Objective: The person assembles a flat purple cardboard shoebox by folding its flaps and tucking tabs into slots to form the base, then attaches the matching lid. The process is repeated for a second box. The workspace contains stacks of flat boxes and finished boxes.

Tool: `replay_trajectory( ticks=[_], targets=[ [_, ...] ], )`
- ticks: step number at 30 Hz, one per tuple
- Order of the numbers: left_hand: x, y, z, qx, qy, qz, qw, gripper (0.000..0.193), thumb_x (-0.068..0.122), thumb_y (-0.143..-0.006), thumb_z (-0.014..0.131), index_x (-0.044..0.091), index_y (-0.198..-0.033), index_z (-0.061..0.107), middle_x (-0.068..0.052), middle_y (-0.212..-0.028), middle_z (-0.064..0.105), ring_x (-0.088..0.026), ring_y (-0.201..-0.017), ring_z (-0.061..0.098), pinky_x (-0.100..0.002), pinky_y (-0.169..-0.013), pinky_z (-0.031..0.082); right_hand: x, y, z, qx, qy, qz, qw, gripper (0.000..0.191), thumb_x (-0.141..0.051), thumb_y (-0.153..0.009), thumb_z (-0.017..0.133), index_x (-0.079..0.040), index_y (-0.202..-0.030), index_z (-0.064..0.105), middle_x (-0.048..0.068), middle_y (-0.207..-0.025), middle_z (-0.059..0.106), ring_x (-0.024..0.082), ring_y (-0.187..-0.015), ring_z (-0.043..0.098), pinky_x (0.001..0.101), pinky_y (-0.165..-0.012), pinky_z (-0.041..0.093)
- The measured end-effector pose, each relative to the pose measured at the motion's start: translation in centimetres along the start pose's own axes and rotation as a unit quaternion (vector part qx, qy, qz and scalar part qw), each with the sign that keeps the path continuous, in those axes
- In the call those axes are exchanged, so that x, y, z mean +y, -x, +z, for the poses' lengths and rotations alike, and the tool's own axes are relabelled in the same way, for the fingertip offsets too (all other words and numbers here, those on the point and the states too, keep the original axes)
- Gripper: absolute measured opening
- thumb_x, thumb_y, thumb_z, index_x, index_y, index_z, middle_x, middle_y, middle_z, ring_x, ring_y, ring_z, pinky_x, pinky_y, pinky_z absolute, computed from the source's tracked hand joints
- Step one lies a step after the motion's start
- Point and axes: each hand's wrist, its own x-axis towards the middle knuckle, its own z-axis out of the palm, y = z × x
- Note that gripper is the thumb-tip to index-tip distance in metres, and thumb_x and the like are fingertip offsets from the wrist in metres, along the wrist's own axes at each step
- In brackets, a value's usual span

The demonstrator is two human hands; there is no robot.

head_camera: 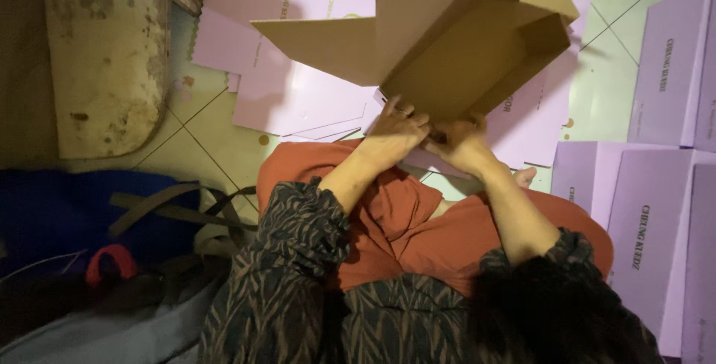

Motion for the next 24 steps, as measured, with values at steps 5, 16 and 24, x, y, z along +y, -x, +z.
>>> replay_trajectory(
  ticks=[5, 16, 24],
  targets=[
    [-1.9, 0.1, -4.8, 0.034, -0.022, -0.089, 0.995, 0.012, 0.018, -0.086, 0.066, 0.020, -0.094, 0.074, -0.001, -0.105, 0.068, -0.031, -0.129, 0.057, -0.072, -0.119, 0.016, 1.4, 1.1, -4.1, 0.152, -0.168, -0.079, 0.971, 0.042, -0.046, -0.094, 0.071, -0.013, -0.118, 0.072, 0.012, -0.109, 0.071, 0.028, -0.117, 0.064, 0.0483, -0.115, 0.034],
    [-5.6, 0.5, -11.1, 0.334, -0.089, -0.264, 0.901, 0.014, 0.009, -0.096, 0.073, 0.017, -0.107, 0.074, 0.004, -0.133, 0.065, -0.034, -0.146, 0.048, -0.073, -0.123, 0.006, 13.3, 0.3, -4.9, 0.178, -0.170, 0.206, 0.947, 0.077, -0.033, -0.087, 0.078, -0.002, -0.148, 0.042, 0.030, -0.130, 0.058, 0.043, -0.121, 0.057, 0.0479, -0.104, 0.046],
    [2.0, -4.0, -10.2, 0.183, 0.046, -0.129, 0.974, 0.074, 0.030, -0.079, 0.083, 0.017, -0.147, 0.058, -0.013, -0.146, 0.054, -0.037, -0.148, 0.030, -0.081, -0.112, 0.010, 8.1, 0.7, -6.8, 0.283, -0.283, 0.151, 0.904, 0.036, -0.015, -0.085, 0.076, -0.007, -0.119, 0.068, 0.013, -0.116, 0.069, 0.022, -0.101, 0.067, 0.0353, -0.089, 0.055]
  ],
)
